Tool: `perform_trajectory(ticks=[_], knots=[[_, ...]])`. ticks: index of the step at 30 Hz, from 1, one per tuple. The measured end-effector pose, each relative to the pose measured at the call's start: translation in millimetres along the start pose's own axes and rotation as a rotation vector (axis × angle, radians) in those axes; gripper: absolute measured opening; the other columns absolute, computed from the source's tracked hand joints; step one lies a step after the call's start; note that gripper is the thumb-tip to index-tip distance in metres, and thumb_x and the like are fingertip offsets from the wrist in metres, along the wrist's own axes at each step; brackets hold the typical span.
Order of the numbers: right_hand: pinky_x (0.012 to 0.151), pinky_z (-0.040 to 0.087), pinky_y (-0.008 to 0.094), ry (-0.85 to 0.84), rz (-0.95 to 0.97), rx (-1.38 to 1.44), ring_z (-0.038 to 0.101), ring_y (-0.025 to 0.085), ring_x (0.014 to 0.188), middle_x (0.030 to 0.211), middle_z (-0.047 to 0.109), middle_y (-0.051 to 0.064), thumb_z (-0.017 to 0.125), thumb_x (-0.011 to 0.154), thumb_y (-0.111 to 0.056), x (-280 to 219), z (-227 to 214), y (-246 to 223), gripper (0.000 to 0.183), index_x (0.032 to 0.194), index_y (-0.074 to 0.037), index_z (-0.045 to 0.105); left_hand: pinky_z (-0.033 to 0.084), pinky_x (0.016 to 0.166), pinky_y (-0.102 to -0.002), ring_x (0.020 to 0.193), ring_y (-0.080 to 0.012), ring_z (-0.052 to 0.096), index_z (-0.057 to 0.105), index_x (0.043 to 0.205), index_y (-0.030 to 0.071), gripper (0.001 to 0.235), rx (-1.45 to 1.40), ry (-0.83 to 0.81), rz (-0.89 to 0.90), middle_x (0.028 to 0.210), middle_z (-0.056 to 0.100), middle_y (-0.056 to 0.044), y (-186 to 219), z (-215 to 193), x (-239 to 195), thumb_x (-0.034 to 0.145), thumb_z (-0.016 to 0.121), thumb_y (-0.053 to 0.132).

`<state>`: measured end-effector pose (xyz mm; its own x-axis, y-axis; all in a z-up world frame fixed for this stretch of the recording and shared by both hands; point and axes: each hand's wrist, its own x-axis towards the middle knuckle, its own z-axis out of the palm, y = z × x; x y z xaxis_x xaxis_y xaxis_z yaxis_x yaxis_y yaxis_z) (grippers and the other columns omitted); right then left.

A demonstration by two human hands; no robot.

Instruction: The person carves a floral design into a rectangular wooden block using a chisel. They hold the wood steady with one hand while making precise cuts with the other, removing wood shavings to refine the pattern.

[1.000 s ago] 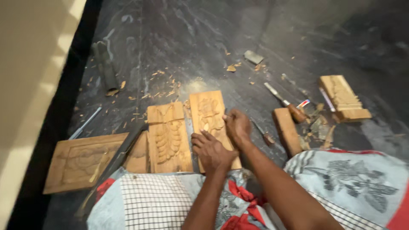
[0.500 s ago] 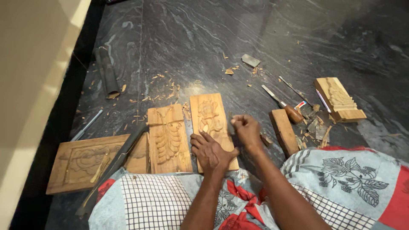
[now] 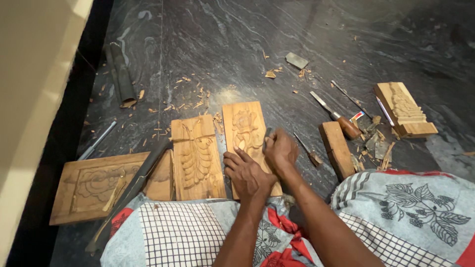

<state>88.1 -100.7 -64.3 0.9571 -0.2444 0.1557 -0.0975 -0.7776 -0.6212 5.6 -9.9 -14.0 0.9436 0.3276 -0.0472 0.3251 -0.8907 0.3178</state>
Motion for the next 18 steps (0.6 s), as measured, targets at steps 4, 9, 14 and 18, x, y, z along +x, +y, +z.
perform_trajectory(ticks=[4,9,14,18], knots=[[0.071,0.052,0.052,0.004,-0.082,0.030,0.069,0.042,0.079,0.082,0.072,0.019,0.075,0.085,-0.027,4,1,2,0.020,0.091,-0.009,0.069,0.030,0.108,-0.050,0.137,-0.0478,0.035,0.027,0.148,-0.016,0.138,-0.007,-0.050,0.007,0.149,0.031,-0.041,-3,-7,-1,0.055,0.080,0.070],[0.071,0.053,0.052,-0.001,-0.133,0.000,0.068,0.043,0.079,0.081,0.071,0.021,0.074,0.082,-0.022,5,3,1,0.016,0.086,-0.008,0.070,0.033,0.104,-0.052,0.130,-0.0510,0.039,0.030,0.147,-0.017,0.124,0.017,-0.004,0.012,0.147,0.033,-0.042,0,-1,1,0.066,0.074,0.067],[0.069,0.053,0.054,0.063,-0.140,0.053,0.068,0.046,0.077,0.080,0.070,0.023,0.071,0.080,-0.018,4,13,2,0.012,0.085,-0.006,0.070,0.037,0.102,-0.051,0.129,-0.0496,0.044,0.038,0.144,-0.016,0.106,0.079,0.150,0.027,0.144,0.038,-0.041,-2,20,4,0.075,0.066,0.060],[0.072,0.053,0.055,0.087,-0.197,0.032,0.068,0.047,0.079,0.083,0.070,0.024,0.064,0.084,-0.014,10,17,-11,0.010,0.083,-0.005,0.070,0.040,0.097,-0.048,0.124,-0.0469,0.048,0.039,0.148,-0.015,0.092,0.194,0.172,0.030,0.146,0.040,-0.042,-4,18,7,0.085,0.060,0.049]])
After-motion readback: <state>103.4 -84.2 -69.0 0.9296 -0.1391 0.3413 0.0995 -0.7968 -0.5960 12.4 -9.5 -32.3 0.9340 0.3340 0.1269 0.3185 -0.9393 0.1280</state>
